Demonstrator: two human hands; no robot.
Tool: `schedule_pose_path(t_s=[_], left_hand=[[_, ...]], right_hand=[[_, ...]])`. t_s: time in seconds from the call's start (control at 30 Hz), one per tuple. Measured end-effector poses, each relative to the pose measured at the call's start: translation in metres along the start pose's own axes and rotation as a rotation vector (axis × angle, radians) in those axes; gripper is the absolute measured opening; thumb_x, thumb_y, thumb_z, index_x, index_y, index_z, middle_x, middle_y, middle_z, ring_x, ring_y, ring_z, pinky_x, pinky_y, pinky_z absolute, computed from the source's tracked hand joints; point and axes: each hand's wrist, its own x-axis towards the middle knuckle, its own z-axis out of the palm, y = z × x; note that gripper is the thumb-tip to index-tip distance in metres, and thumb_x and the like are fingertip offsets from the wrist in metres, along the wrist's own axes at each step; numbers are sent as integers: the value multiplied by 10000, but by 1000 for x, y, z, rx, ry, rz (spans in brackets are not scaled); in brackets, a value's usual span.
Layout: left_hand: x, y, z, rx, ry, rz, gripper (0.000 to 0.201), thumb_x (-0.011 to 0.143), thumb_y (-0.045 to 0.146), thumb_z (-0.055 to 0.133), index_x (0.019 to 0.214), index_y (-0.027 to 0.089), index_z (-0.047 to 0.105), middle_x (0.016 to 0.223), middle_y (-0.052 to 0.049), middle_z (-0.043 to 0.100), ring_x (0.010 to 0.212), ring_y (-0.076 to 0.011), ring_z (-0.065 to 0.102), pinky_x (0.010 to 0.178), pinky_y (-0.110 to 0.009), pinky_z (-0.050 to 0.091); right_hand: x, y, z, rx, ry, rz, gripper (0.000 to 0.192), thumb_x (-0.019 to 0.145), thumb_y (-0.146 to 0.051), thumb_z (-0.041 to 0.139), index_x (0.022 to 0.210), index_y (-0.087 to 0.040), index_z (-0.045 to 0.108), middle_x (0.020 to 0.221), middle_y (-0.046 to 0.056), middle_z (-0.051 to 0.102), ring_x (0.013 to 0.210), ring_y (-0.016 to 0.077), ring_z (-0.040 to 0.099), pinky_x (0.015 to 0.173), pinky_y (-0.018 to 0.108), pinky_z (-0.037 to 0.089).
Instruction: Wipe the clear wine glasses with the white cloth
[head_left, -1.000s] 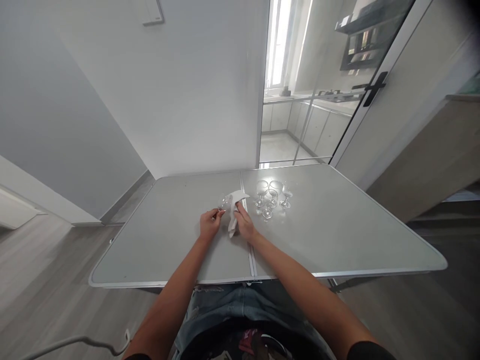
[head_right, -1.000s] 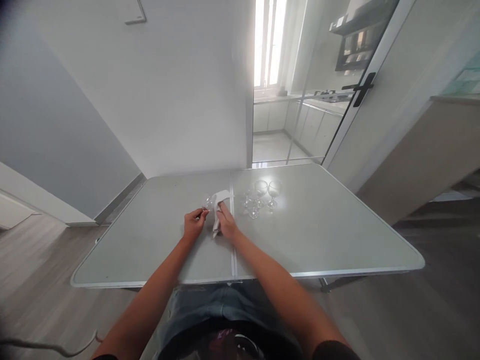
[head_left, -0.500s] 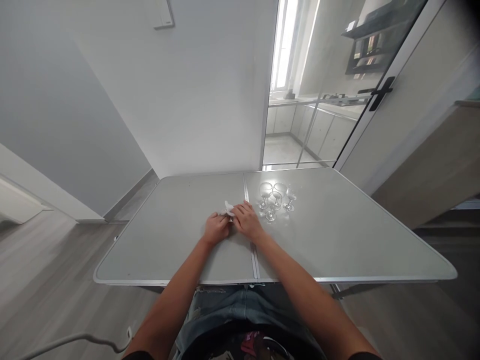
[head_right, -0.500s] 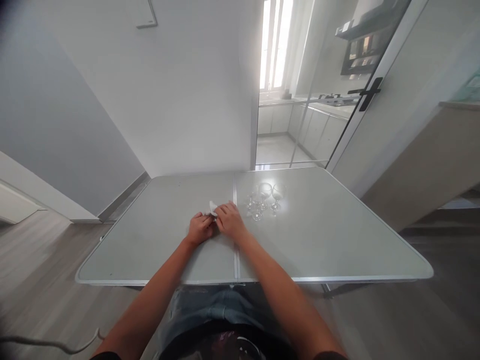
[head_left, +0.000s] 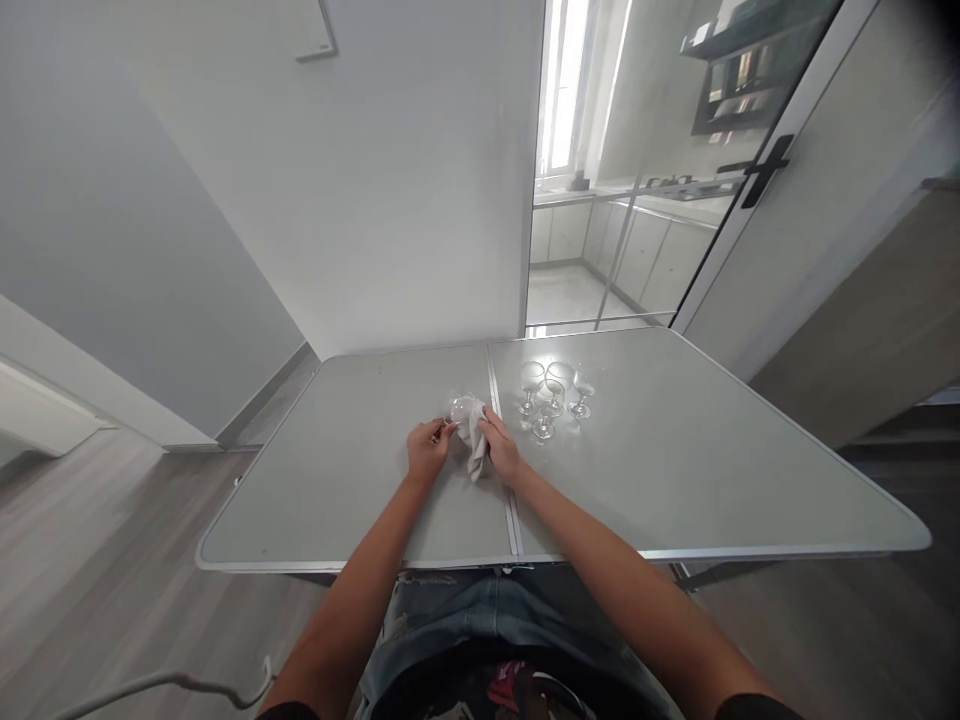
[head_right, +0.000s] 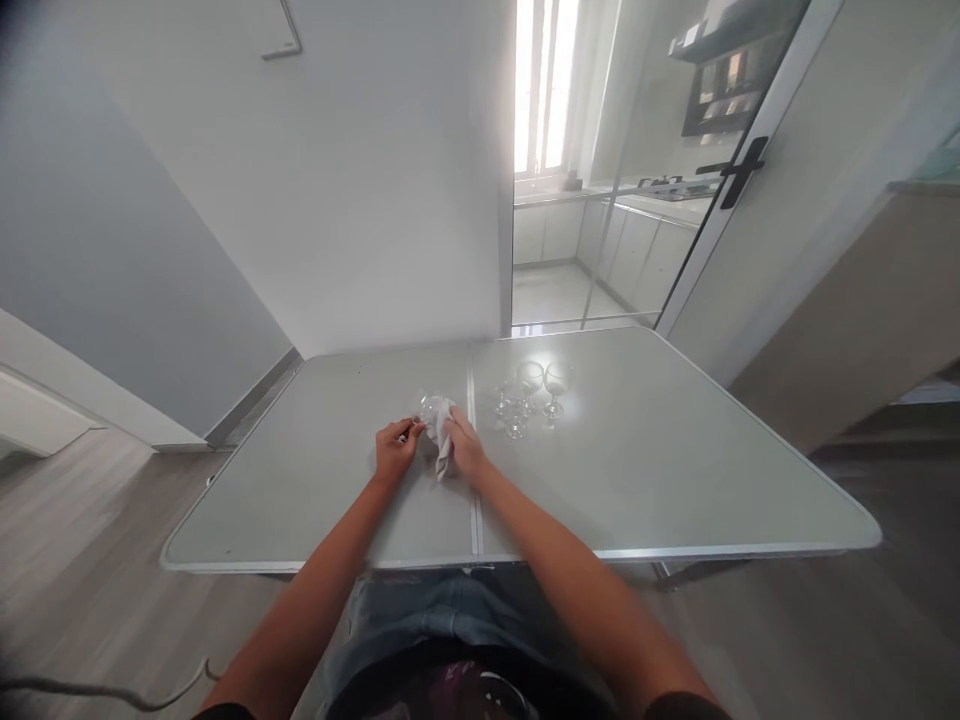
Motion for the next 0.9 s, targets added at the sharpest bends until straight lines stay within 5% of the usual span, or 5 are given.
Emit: schedule_pose_path(t_s=[0.23,0.4,0.5,0.6,0.9], left_hand=[[0,-2,3,66,-37,-28,321,939,382,544,711,203,682,621,-5,660,570,-124,542,679,-265,406],[-4,-3,5,232,-166,235,254,882,235,564,640,188,622,601,-36,666,530,-134,537,654,-307,360],[-5,2,1,279,-252,487,202,893,213,557,710,182,635,644,-55,675,571,-148,579,662,-328,347],[-5,7,-4,275,-318,585,209,943,273,550,777,187,642,667,-53,675,606,-149,603,669,-332,340],[-3,4,-3,71,-206,294,275,947,393,573,767,196,644,634,-5,657,552,-123,530,686,-306,368]], right_hand=[[-7,-12,3,-691,-201,-504,266,979,-265,380,1149,-195,572,1131,130,589,1090,247,543,1002,415,460],[0,-26,-7,-1041,-354,-692,271,885,-180,471,1114,-205,614,1259,123,601,1265,276,480,1187,530,239],[7,-25,-15,-1018,-288,-486,167,868,-193,451,905,-219,613,917,66,655,944,233,578,1033,460,400],[15,-19,-24,-757,-194,-178,205,873,-269,412,712,-228,532,630,-12,509,656,178,484,748,332,452],[21,-6,-23,171,69,291,306,747,-513,585,746,-208,561,688,2,568,658,165,513,605,274,429]])
